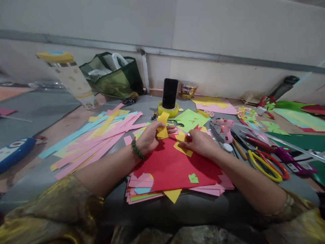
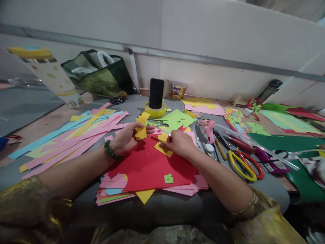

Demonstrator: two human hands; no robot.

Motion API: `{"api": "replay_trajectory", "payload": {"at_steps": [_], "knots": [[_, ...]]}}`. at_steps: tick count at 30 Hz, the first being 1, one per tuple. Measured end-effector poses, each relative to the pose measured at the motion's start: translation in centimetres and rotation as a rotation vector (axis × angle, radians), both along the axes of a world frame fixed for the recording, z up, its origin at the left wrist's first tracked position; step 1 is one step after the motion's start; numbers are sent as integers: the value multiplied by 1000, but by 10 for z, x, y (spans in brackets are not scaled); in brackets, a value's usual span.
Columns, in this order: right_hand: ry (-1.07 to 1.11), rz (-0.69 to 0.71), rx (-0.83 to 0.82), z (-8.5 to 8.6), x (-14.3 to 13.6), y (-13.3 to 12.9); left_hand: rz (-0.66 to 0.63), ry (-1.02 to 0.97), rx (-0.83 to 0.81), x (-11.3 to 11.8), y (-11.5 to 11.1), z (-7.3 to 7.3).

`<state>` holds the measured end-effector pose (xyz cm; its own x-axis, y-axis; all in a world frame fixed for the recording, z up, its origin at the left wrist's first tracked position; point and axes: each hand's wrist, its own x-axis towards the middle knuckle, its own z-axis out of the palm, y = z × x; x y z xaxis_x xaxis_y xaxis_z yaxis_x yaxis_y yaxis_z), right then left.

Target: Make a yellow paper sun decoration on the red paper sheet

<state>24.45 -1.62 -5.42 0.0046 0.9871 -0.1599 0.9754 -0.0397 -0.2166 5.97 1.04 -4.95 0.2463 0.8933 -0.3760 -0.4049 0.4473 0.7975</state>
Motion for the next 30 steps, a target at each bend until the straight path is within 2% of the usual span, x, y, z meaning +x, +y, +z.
{"api": "replay_trajectory", "payload": {"at_steps": [4, 11, 17, 22, 30], "knots": [[56, 97, -17, -4, -1, 7, 55, -12, -11, 0, 0, 0], [198, 192, -75, 3, 14, 7, 44, -35, 12, -3, 3, -3], [210, 125, -89, 3, 7, 1, 88, -10, 8, -2, 5, -4], [212, 216, -136, -2, 6, 4, 52, -16, -11, -3, 4, -1], [295, 210, -107, 2, 16, 5, 7, -32, -36, -4, 4, -3]]}}
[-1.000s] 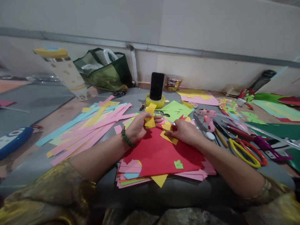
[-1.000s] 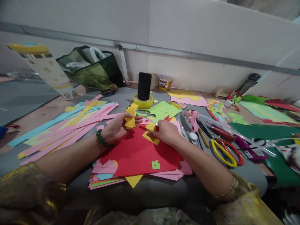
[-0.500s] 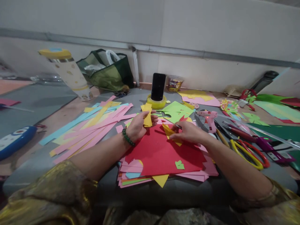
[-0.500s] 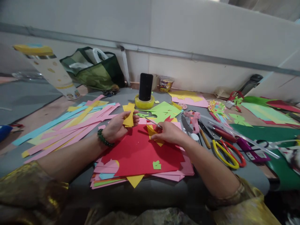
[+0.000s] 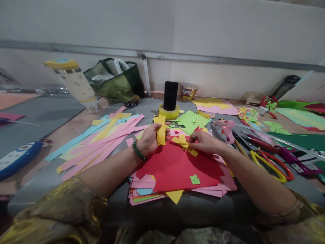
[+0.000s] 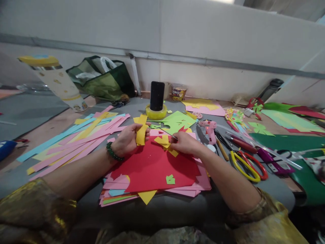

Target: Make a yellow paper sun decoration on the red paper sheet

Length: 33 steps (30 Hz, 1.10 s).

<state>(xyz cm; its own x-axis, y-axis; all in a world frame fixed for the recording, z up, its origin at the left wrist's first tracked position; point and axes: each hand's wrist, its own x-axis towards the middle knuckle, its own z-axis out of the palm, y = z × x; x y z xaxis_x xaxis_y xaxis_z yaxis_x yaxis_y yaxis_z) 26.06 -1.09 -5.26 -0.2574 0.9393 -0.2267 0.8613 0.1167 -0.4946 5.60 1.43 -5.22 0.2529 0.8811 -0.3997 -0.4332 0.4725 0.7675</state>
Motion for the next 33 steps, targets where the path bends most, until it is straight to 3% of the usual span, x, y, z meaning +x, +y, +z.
{"api": "replay_trajectory", "payload": {"at_steps": [9, 17, 22, 24, 27, 30, 33], "knots": [[-136, -193, 113, -6, -20, 3, -59, 85, 12, 5, -4, -4], [154, -178, 57, -11, -13, 13, -30, 83, 8, 6, -4, -5], [721, -366, -41, -1, -16, 4, -60, 53, 4, 10, -8, -6], [793, -350, -29, -1, -22, -2, -144, 49, 18, 11, -10, -8], [731, -302, 71, -5, -34, -9, -263, 43, 85, 13, -15, -12], [671, -290, 143, -10, -41, -11, -262, 72, 130, 16, -17, -13], [647, -235, 98, -8, -39, -11, -197, 111, 139, 16, -16, -12]]}}
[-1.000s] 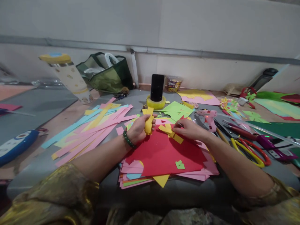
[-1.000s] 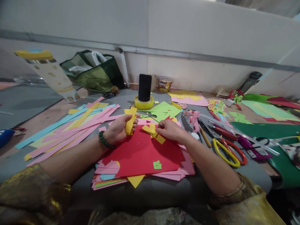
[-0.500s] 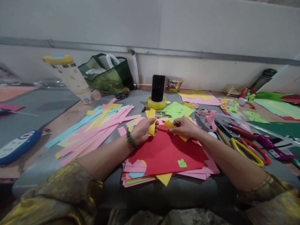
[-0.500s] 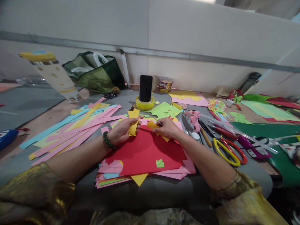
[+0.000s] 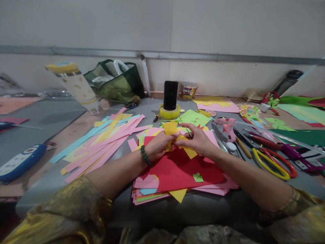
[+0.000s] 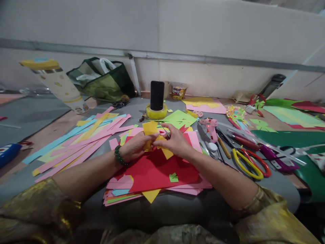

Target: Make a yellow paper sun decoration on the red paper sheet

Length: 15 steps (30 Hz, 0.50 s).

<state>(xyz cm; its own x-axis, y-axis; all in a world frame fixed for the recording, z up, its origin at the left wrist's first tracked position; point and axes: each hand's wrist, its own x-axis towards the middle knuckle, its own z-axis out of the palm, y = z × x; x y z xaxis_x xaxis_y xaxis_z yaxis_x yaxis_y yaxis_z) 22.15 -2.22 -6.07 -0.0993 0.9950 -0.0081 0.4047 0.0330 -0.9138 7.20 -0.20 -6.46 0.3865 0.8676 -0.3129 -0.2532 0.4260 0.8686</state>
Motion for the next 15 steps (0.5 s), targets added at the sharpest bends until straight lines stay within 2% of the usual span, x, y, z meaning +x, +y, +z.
{"api": "replay_trajectory", "payload": {"at_steps": [5, 7, 11, 15], "knots": [[-37, 211, -132, 12, 18, 1, 223, -10, -38, -4, 6, 7], [1, 253, -183, 18, 25, 0, 254, 12, -72, -5, 7, 10], [147, 175, -163, 27, 28, -3, 131, 51, -86, -3, 5, 13], [216, 121, -127, 29, 20, -8, 40, 141, -49, -2, 2, 9]]}}
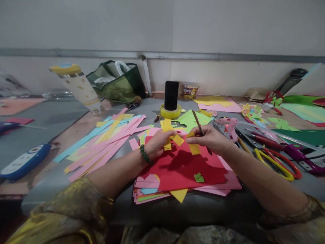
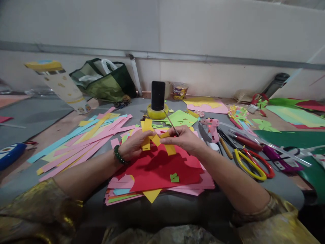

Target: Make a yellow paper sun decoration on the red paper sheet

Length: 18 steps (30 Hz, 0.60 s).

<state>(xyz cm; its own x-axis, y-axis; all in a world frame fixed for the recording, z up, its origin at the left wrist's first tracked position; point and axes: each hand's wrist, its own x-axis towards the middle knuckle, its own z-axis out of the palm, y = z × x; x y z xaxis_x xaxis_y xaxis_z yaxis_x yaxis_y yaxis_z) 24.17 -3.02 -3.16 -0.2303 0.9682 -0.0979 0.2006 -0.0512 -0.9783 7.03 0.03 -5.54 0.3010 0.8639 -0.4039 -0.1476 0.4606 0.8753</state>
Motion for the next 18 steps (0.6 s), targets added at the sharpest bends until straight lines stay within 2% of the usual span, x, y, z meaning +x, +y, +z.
{"api": "replay_trajectory", "payload": {"at_steps": [5, 8, 11, 14, 18], "knots": [[56, 99, -129, -4, -6, -2, -112, 72, 13, -2, -4, 0], [42, 69, -111, -7, -10, -3, -179, 70, -38, -1, -7, -1], [5, 7, -61, -11, -16, -4, -232, -29, -134, 1, -9, -6], [7, 3, -38, -17, -20, -4, -309, -184, -241, 1, -7, -10], [-42, 30, 18, -23, -19, -2, -368, -246, -256, -1, -4, -10]]}}
